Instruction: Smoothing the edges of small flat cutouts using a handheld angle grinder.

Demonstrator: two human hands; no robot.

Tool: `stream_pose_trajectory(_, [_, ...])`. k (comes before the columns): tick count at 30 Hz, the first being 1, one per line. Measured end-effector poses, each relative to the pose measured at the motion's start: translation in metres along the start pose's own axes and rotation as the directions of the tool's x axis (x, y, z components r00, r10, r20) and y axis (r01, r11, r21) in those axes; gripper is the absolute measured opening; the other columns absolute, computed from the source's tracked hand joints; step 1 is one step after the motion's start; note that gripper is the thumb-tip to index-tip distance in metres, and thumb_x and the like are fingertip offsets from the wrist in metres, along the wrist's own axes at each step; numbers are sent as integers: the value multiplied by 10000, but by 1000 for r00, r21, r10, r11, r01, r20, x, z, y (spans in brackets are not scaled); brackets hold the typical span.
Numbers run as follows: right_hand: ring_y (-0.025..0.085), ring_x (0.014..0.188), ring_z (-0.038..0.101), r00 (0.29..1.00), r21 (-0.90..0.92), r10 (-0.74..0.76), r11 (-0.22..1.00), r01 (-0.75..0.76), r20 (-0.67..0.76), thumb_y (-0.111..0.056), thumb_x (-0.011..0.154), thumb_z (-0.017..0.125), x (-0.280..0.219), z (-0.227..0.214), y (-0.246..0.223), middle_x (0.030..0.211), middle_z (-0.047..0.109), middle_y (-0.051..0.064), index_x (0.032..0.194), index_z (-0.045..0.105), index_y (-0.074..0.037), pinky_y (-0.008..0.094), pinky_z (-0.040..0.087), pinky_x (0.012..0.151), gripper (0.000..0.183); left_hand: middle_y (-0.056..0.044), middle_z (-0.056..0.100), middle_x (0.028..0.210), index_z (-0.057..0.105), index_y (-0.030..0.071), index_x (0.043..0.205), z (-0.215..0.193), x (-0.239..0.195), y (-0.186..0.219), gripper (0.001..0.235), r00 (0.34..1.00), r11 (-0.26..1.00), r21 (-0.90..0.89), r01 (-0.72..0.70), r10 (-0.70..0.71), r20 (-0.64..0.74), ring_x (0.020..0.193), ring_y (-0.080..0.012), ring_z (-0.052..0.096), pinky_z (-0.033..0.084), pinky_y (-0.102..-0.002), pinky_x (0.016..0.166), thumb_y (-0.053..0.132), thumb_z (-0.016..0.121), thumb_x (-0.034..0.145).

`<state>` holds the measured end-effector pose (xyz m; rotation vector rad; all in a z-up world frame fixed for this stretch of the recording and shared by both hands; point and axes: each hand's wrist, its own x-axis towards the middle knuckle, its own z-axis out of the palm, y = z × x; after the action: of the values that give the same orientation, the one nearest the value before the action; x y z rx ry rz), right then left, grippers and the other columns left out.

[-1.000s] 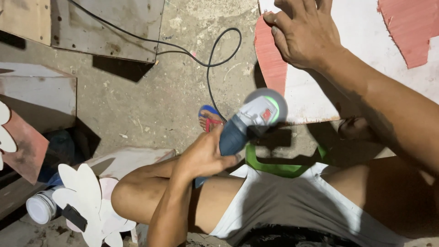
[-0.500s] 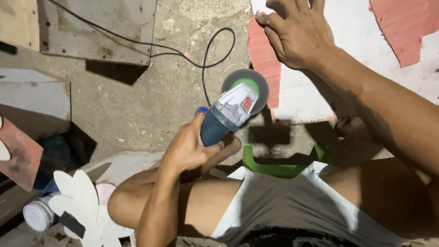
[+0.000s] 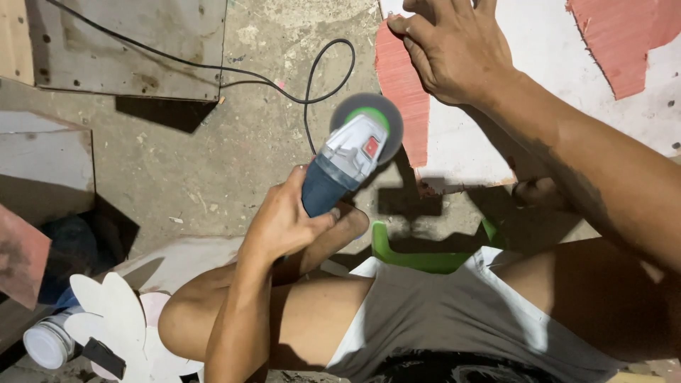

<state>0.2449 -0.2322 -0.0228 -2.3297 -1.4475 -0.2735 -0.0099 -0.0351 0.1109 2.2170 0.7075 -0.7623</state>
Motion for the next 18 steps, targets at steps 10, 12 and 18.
stream_pose_trajectory(10, [384,1109,556,1000,2,-24,1000,24,3,-264,1199,508,-1,2,2,1325,617,149,1395,662,-183,501,367,792,262,-112,697,934,566,152,1208,-8,-15,46,619,981,994,41,105,-110,158,786,-280,686,496,-384,670,517,706,728])
stream_pose_trajectory(12, [381,1104,557,1000,-5,-27,1000,27,-9,-266,1202,511,0,2,1,1312,619,149,1385,668,-180,498,373,785,256,-116,706,947,550,128,1243,-2,-8,31,670,982,993,46,112,-117,146,777,-278,677,495,-388,653,520,705,721])
stream_pose_trajectory(18, [379,1142,556,1000,26,-4,1000,5,-12,-262,1204,500,-2,2,2,1332,603,123,1392,664,-167,518,354,813,266,-224,712,909,523,99,1278,-1,-4,14,623,999,998,59,14,-12,-34,772,-417,678,486,-474,655,375,716,755])
